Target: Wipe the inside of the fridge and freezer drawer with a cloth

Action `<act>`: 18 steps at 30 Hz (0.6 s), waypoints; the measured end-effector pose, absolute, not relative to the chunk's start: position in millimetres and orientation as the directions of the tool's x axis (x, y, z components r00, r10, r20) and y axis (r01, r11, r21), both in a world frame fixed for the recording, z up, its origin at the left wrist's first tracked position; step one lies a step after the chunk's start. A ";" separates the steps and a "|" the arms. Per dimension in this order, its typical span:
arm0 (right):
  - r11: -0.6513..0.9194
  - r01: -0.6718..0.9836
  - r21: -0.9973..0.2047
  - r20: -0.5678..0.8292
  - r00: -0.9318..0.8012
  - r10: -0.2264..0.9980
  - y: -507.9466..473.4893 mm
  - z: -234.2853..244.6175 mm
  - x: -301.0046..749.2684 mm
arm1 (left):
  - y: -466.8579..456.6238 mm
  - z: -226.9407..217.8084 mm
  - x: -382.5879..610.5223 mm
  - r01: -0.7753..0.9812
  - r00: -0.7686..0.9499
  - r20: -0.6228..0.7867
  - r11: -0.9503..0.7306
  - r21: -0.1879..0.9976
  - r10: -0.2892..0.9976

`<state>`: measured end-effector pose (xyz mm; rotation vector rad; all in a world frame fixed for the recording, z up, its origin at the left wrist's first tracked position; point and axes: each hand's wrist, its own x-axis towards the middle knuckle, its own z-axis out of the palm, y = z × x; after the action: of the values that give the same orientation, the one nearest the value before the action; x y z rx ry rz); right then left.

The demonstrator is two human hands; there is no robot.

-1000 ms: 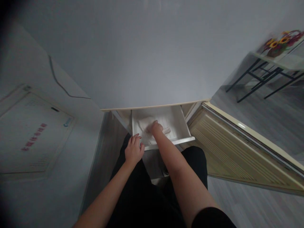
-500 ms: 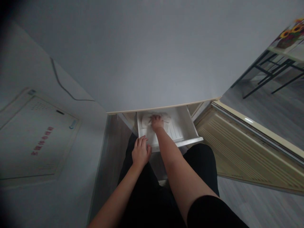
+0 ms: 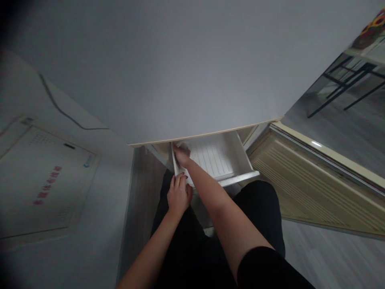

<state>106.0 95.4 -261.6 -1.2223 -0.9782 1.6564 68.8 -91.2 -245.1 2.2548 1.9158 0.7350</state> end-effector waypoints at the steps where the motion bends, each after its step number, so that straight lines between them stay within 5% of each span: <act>1: -0.337 -0.215 -0.917 -0.298 -0.193 0.935 96.2 -259.2 106.1 | -91.3 -245.5 69.4 0.905 0.088 0.307 -0.204 0.372 0.948; 7: -0.517 -0.261 -0.815 -0.404 -0.383 0.831 84.3 -247.9 117.4 | -90.8 -247.5 72.9 0.900 0.022 0.376 -0.183 0.396 0.926; 12: -0.576 0.081 -0.813 -0.545 -0.453 0.705 61.5 -259.1 139.8 | -90.2 -247.4 74.3 0.892 0.030 0.419 -0.213 0.398 0.907; 18: -0.441 0.334 -0.833 -0.548 -0.602 0.580 39.5 -264.2 163.0 | -90.0 -245.9 73.6 0.882 0.032 0.483 -0.252 0.398 0.875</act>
<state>163.0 39.5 -264.2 -1.3062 -1.5563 2.1687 73.6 -90.0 -245.9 2.2645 1.9271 1.0457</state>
